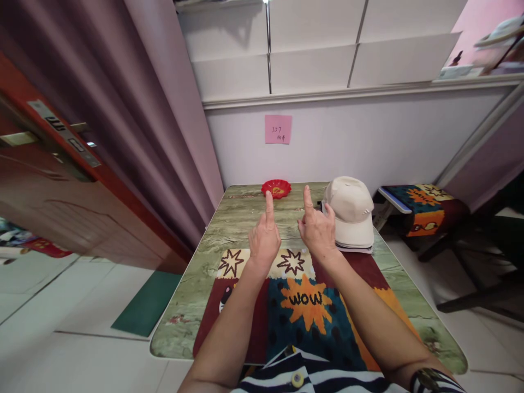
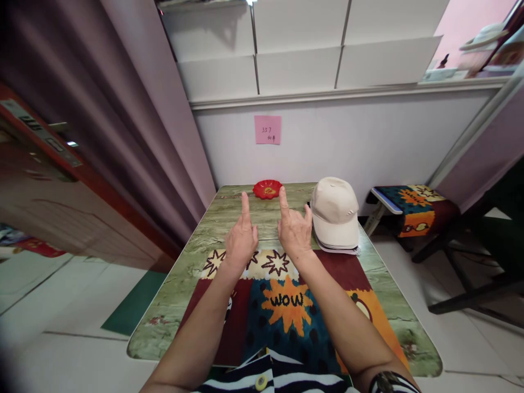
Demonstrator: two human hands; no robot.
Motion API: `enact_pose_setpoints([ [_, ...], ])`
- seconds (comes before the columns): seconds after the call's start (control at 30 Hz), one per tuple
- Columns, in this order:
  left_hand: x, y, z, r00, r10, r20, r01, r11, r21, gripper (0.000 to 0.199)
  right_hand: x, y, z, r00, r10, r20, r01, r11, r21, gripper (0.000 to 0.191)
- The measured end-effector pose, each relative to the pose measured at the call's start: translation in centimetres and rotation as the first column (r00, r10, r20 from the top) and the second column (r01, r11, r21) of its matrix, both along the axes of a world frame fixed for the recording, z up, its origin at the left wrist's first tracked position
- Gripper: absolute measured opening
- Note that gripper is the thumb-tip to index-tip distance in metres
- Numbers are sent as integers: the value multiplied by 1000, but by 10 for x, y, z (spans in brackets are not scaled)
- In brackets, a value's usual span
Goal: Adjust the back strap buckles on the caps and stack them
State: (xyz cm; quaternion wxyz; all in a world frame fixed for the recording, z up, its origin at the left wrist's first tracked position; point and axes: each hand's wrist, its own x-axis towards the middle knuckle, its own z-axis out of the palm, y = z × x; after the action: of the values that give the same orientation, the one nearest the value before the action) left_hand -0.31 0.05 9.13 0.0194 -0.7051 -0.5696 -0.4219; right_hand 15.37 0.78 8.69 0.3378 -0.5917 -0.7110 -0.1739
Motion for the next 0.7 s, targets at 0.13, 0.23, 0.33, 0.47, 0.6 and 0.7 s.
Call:
enact_pose_setpoints([
  [0.13,1,-1,1,1000,1,-9,-1,1000,-27,85,1,-1,0,1000,-1,3,1,1000,17,85],
  [0.23,0,-2,1,1000,-3,-21,3,1000,-29,84,1,-1,-2,1000,3,0,-3,999,35,84],
  [0.33,-1,-2,1,1000,-13,-27,12,1000,-18,85,1,-1,-3,1000,1,1,-1,999,34,84],
  [0.47,-3,-2,-1,997,9,-72,-13,999,-46,89,1,-2,-3,1000,12,-10,-12,1000,11,86],
  [0.6,-2,-2,-2,995,29,-99,-33,999,-39,90,0,-3,-3,1000,18,-14,-18,1000,4,87],
  [0.7,-1,-4,2,987,50,-152,-65,993,-97,90,0,-3,-2,1000,22,-18,-22,1000,3,87],
])
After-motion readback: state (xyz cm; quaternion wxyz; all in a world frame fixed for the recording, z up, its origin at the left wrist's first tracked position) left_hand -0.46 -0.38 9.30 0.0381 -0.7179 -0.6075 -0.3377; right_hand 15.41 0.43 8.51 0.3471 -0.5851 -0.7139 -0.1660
